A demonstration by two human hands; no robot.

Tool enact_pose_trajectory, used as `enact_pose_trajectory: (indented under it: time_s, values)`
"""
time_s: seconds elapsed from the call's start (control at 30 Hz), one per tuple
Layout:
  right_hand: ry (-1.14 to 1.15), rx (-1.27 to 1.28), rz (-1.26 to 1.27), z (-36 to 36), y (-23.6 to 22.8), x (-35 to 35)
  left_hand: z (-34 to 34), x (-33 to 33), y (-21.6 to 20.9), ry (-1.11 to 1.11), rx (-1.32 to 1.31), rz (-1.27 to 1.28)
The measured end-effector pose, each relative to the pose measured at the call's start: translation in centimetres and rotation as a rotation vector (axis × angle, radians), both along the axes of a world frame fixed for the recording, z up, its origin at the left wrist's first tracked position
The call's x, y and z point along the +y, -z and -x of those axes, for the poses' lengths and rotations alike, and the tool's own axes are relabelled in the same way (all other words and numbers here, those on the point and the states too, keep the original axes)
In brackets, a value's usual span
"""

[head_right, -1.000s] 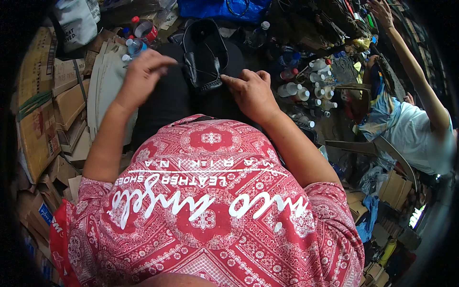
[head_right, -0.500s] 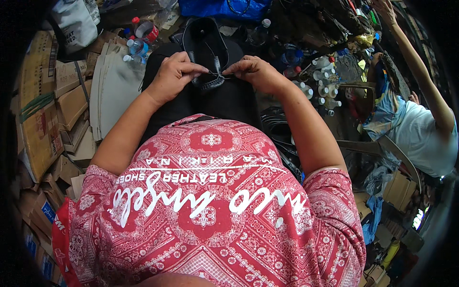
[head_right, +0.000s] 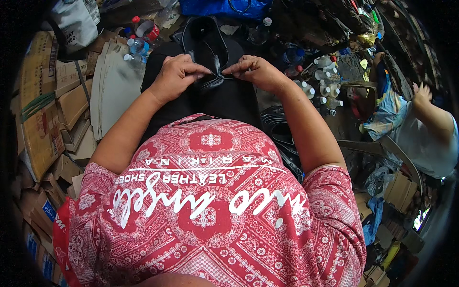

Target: The person hand-sews the edge of a black leather shoe with a needle and thread.

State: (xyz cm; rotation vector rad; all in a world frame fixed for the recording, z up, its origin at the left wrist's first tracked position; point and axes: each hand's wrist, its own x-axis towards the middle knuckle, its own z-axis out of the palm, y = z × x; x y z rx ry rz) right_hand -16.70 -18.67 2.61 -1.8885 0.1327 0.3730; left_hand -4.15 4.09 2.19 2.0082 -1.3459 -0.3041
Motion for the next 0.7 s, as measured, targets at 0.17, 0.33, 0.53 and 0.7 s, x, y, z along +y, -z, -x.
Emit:
enact_pose_trajectory:
  time_s: [0.17,0.33,0.53,0.7]
  values:
    - [-0.033,-0.032,-0.022,-0.5,0.9,-0.3,-1.0,-1.3,0.2,0.100,-0.015,0.021]
    - [-0.088,-0.101,0.161,-0.4,0.2,-0.1,-1.1,-1.5,-1.0,0.182,-0.173,0.066]
    - [0.232,0.054,-0.220,0.8,-0.2,1.6,0.7,0.0,-0.6,-0.060,0.099,-0.031]
    - [0.272,0.071,-0.252,0.5,0.2,2.0,0.9,-1.4,0.0,-0.174,0.376,-0.184]
